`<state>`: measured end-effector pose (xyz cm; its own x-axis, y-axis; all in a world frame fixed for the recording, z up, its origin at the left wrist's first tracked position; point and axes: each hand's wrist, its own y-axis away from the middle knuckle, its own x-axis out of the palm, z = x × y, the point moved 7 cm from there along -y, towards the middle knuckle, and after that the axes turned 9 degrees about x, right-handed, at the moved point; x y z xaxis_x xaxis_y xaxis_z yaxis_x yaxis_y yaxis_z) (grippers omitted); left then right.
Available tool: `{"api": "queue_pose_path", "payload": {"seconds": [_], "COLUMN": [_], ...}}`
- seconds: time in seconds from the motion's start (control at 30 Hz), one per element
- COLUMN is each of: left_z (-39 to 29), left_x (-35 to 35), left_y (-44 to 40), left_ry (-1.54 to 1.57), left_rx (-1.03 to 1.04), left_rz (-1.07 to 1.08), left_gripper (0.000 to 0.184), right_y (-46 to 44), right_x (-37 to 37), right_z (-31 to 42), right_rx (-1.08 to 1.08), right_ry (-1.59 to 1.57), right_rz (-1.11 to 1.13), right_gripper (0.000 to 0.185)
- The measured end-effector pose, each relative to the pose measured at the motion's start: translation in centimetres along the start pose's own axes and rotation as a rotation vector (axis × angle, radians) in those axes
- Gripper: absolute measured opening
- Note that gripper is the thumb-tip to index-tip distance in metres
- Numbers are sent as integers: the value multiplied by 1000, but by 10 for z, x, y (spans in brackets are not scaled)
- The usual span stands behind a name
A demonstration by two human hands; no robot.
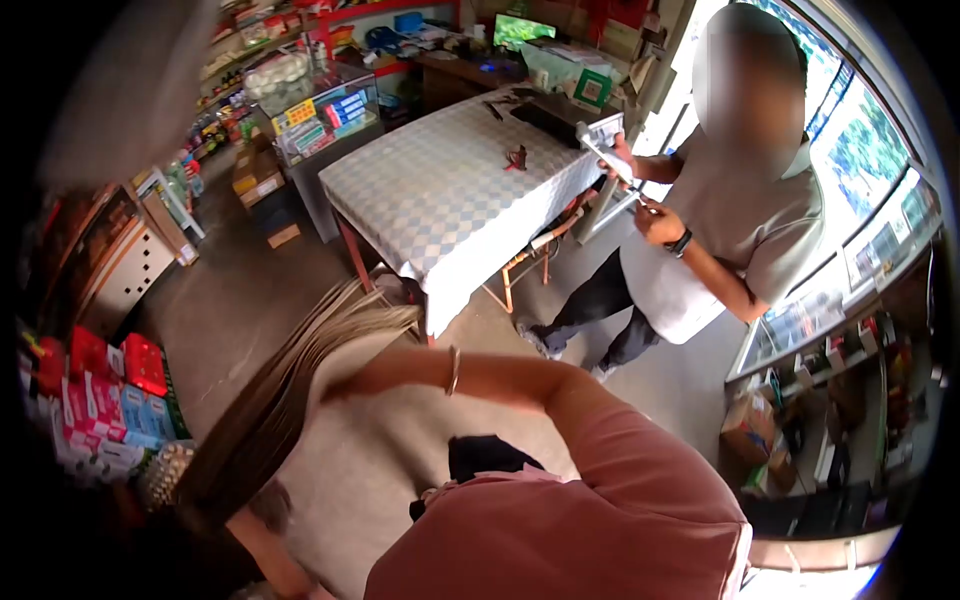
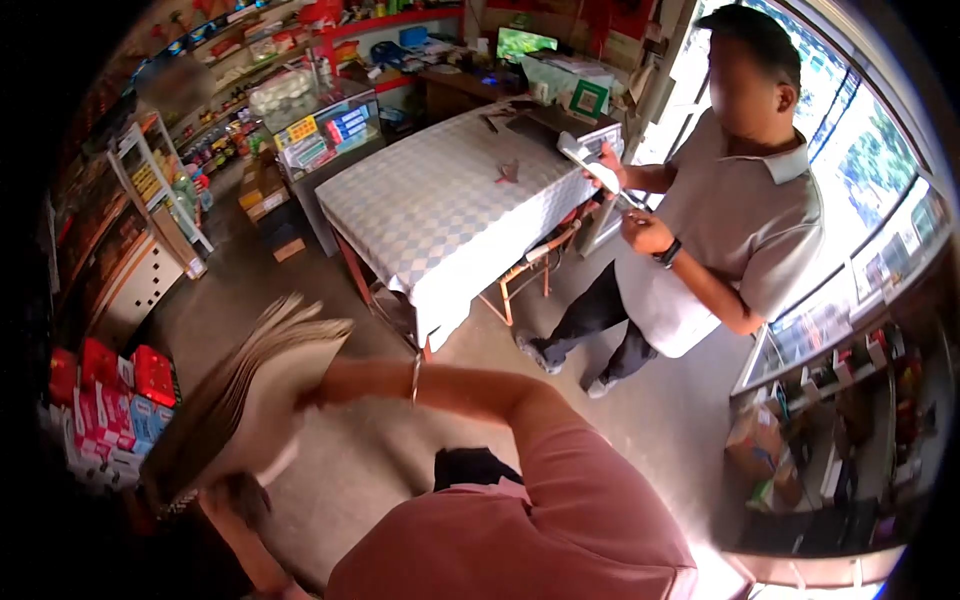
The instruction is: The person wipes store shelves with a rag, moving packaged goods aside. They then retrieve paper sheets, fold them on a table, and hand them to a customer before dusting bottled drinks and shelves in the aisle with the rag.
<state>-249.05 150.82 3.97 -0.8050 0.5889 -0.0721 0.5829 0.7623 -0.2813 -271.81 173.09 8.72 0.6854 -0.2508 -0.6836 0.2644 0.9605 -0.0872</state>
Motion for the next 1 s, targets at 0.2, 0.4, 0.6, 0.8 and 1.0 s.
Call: {"api": "queue_pose_path", "payload": {"seconds": [0.2, 0.4, 0.6, 0.8, 1.0], "left_z": [-117, -141, -53, 112, 170], "left_x": [160, 321, 480, 573, 594], "left_y": [-174, -263, -335, -305, -350], "left_ry": [-9, 11, 24, -619, -301], "left_rx": [614, 981, 895, 633, 469], "left_rz": [393, 509, 714, 1213, 1540], "left_gripper": [22, 36, 38, 41, 42], "right_y": [-23, -20, -27, 2, 22], "right_x": [-138, -266, -314, -253, -256], "right_z": [-20, -85, -201, -370, -425], "right_rx": [-504, -340, -12, 358, 866], "right_ry": [14, 385, 730, 734, 951], "right_rz": [-569, -765, -734, -323, -124], "right_gripper": [33, 31, 31, 45, 38]}}
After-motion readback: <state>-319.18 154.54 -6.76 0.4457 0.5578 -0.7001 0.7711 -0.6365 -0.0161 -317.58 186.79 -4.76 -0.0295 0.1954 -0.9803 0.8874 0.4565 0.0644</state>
